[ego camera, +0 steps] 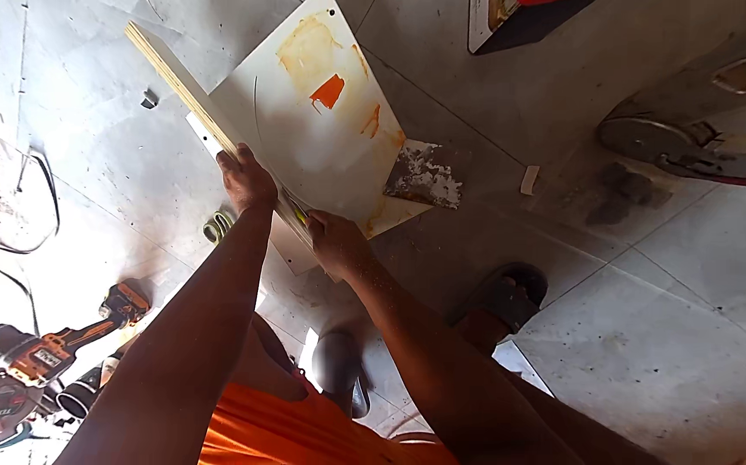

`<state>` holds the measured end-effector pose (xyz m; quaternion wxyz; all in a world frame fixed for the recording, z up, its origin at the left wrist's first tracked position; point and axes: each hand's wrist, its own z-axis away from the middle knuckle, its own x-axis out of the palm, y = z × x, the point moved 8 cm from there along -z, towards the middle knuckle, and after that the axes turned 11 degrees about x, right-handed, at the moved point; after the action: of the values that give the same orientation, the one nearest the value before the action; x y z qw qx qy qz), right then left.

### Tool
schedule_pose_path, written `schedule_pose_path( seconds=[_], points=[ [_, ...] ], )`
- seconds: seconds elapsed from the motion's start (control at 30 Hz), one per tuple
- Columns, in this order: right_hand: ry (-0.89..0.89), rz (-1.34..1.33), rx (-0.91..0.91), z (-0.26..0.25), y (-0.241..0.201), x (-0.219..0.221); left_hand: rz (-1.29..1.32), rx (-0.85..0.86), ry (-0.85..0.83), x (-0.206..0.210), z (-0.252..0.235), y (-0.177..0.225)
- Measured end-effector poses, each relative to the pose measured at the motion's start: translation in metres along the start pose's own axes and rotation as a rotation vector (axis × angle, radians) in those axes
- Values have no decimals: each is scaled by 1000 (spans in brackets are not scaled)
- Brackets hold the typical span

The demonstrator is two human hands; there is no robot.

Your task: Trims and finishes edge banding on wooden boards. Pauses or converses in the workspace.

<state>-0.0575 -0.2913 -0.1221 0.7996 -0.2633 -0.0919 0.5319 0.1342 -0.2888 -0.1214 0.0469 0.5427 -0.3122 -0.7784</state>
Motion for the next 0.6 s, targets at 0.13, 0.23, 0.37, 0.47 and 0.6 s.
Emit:
schedule_pose_path(
  seconds=[0.13, 0.23, 0.37, 0.47, 0.6],
  points=[
    [-32, 47, -21, -17, -16, -2, 0, 8, 3, 0, -2, 1],
    [-47, 57, 0, -14, -14, -1, -2, -8, 3, 0, -1, -1],
    [24, 14, 33, 3, 9, 2, -19, -17, -13, 0, 0, 1],
    [-49, 64, 78, 11, 33, 5, -42, -30, -31, -1, 1, 2],
    [-26, 22, 69, 23, 37, -6, -34, -44, -39, 0, 2, 0]
  ],
)
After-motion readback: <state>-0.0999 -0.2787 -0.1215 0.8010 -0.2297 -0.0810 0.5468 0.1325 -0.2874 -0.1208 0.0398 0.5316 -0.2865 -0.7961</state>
